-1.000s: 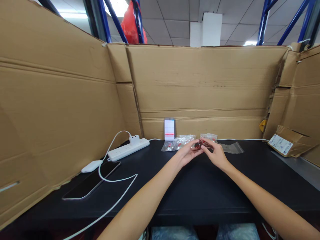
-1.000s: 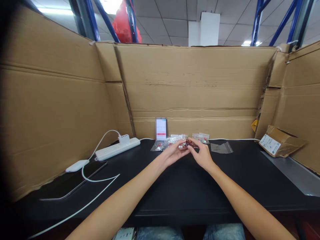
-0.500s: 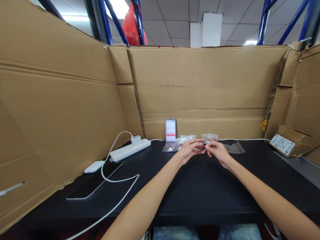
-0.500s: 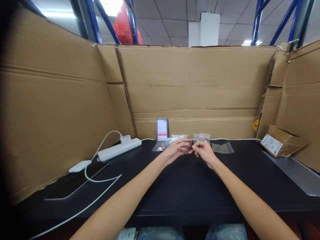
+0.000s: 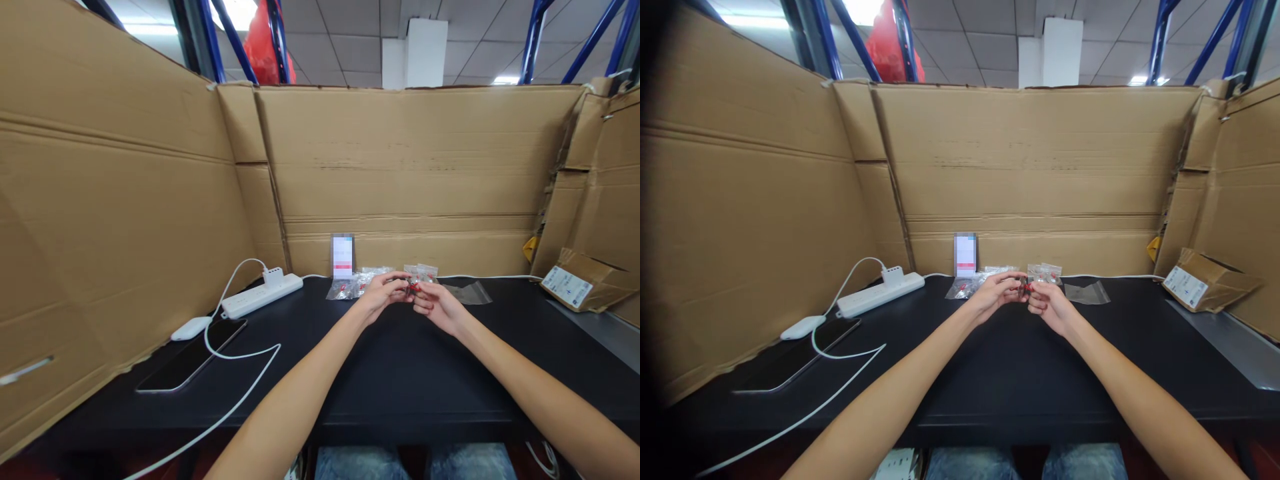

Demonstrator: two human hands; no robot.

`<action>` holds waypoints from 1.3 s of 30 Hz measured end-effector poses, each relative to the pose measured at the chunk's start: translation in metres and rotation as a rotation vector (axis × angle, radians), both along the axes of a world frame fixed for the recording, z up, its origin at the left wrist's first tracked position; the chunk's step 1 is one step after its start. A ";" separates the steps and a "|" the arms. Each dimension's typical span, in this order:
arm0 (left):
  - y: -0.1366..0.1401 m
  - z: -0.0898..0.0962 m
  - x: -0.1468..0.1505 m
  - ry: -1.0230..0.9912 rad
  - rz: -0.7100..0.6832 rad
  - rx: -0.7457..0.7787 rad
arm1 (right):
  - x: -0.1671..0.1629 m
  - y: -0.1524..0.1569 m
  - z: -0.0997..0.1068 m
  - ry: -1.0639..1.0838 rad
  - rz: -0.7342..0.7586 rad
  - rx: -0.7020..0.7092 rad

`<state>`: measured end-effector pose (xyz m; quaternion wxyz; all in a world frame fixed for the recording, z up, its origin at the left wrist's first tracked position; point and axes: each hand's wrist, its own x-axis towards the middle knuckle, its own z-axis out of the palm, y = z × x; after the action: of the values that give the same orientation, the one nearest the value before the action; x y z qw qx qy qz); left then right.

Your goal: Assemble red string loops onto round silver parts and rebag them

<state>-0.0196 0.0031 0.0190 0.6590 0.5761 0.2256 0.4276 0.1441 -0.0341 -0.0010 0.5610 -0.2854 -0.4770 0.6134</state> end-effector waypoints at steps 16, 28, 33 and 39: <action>0.004 0.001 -0.009 -0.007 -0.122 0.015 | 0.002 0.008 -0.011 -0.870 -0.570 0.717; 0.003 0.001 -0.010 0.028 -0.232 0.016 | 0.000 0.002 -0.008 -0.909 -0.600 0.657; 0.003 0.001 -0.013 0.046 -0.227 -0.029 | 0.002 -0.001 -0.007 -0.899 -0.483 0.650; 0.008 0.001 -0.022 0.223 -0.365 -0.138 | -0.001 -0.007 0.001 -0.851 -0.243 0.670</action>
<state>-0.0416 0.0109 0.0199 0.7344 0.6046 0.2177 0.2184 0.1433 -0.0415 -0.0001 0.4454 -0.3671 -0.7943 0.1897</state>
